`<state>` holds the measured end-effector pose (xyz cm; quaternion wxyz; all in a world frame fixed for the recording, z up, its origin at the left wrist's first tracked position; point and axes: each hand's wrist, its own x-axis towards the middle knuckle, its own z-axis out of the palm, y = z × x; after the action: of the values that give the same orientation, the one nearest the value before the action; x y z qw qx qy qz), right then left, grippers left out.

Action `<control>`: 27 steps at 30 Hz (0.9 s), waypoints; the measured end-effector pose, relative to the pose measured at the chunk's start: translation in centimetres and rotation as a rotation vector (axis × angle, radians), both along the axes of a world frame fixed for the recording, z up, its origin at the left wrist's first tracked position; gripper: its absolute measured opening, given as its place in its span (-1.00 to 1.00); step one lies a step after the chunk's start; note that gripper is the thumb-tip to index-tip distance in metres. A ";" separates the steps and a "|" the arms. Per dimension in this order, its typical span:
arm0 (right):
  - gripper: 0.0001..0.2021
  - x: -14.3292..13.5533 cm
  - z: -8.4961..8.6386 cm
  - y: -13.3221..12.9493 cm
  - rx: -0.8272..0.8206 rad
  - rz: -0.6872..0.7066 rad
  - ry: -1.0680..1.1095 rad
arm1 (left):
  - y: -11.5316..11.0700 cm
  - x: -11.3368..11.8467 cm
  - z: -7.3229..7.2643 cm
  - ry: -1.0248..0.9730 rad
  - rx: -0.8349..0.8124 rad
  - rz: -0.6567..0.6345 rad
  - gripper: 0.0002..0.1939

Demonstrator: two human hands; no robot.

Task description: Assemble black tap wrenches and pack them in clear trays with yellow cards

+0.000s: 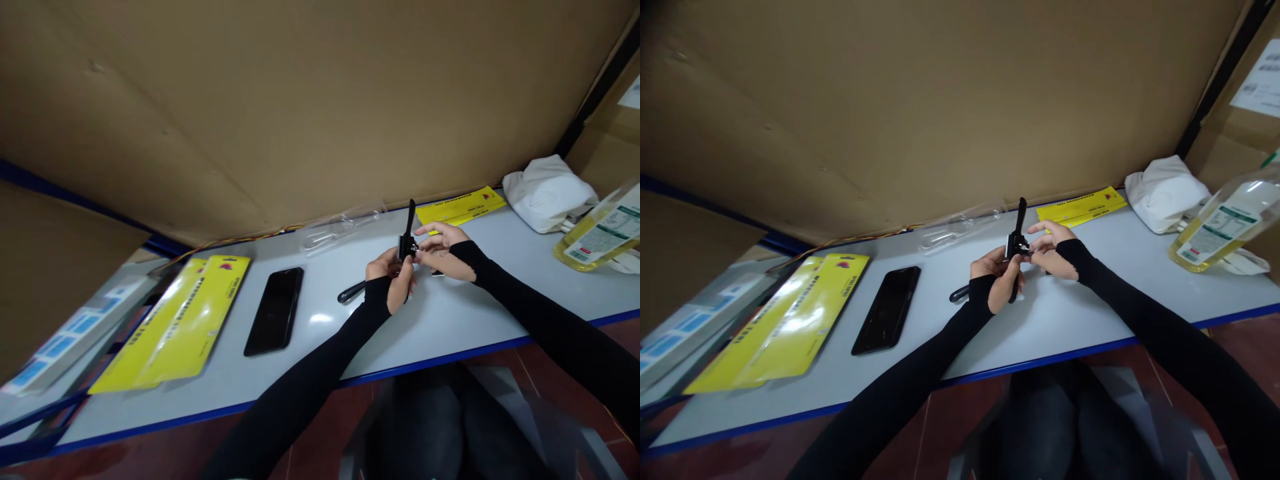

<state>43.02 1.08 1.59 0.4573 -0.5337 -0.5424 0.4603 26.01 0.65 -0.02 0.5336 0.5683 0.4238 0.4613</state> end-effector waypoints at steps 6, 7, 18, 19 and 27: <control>-0.57 0.0 0.4 0.0 -0.036 0.030 0.049 | 0.0 -0.1 0.5 0.001 0.005 -0.003 -0.57; -0.59 -0.1 0.4 0.0 -0.040 0.040 0.049 | 0.0 -0.1 0.5 -0.003 -0.002 -0.010 -0.56; -0.59 -0.1 -0.3 0.1 -0.007 0.034 0.036 | 0.1 -0.2 0.2 0.030 0.019 0.007 -0.55; -0.59 -0.1 -0.3 0.0 -0.016 0.048 0.050 | 0.1 -0.2 0.3 0.043 0.031 0.016 -0.56; -0.62 -0.1 0.3 -0.3 0.029 0.029 -0.037 | 0.2 -0.3 -0.1 0.105 0.055 0.061 -0.62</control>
<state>42.95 0.77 1.91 0.4482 -0.5277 -0.5648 0.4491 25.72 0.81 -0.12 0.4804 0.5930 0.4556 0.4583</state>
